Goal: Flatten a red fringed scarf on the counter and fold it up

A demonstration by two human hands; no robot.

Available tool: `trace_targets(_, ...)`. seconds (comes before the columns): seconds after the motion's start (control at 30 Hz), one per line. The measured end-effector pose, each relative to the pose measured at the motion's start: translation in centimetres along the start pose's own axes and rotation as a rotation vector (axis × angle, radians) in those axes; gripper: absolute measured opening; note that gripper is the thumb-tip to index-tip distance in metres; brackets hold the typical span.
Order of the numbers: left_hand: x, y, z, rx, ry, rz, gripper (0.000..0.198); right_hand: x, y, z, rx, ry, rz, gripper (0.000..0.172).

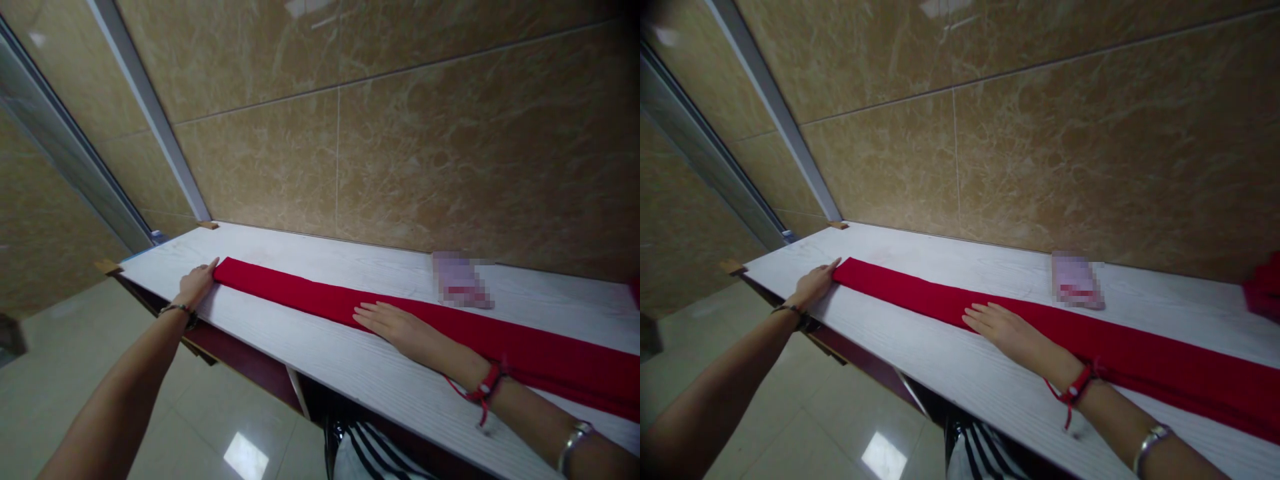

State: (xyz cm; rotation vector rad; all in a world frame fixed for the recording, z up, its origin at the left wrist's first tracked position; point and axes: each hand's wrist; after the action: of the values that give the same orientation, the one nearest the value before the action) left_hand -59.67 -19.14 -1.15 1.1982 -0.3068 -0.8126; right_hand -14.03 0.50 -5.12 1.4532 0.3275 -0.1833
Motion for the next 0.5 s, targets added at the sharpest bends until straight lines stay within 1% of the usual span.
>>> trace_targets(0.07,-0.1,-0.5,0.2,0.037,0.039,0.060,0.050,0.1,-0.1,0.1,-0.020,-0.010,0.015,0.050)
trace_targets(0.17,-0.4,-0.6,0.5,0.073,0.054,0.097,0.054,0.1,0.1,0.2,-0.041,-0.014,0.003,0.052)
trace_targets(0.23,-0.6,0.0,0.3,0.083,0.043,0.098,0.060,0.1,0.2,0.2,-0.051,-0.023,-0.009,0.053)
trace_targets(0.3,-0.3,1.3,-0.7,0.058,-0.003,0.070,0.066,0.0,0.2,0.2,-0.055,-0.050,-0.028,0.055)
trace_targets(0.33,0.0,2.1,-1.6,0.040,-0.054,0.059,0.069,0.0,0.2,0.2,-0.054,-0.070,-0.040,0.056)
trace_targets(0.37,0.4,3.0,-2.8,0.028,-0.138,0.050,0.071,-0.1,0.2,0.2,-0.053,-0.090,-0.051,0.057)
trace_targets(0.4,1.0,4.0,-4.2,0.034,-0.251,0.052,0.072,-0.1,0.2,0.3,-0.051,-0.110,-0.055,0.057)
trace_targets(0.43,1.6,4.9,-5.9,0.071,-0.389,0.053,0.072,-0.1,0.3,0.3,-0.047,-0.130,-0.052,0.058)
trace_targets(0.47,2.3,5.7,-7.7,0.134,-0.555,0.048,0.070,-0.1,0.4,0.3,-0.041,-0.146,-0.040,0.058)
trace_targets(0.5,3.0,6.3,-9.6,0.207,-0.685,0.030,0.064,0.0,0.6,0.4,-0.035,-0.158,-0.020,0.058)
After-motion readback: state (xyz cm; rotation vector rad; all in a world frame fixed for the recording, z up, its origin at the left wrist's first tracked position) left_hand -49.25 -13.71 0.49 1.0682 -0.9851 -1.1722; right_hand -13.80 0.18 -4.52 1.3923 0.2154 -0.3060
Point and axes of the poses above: each hand's wrist, its own x-axis away from the middle knuckle, its own y-axis out of the back of the hand, z = x × y, and after that the axes turned 11 degrees about -x, right-handed
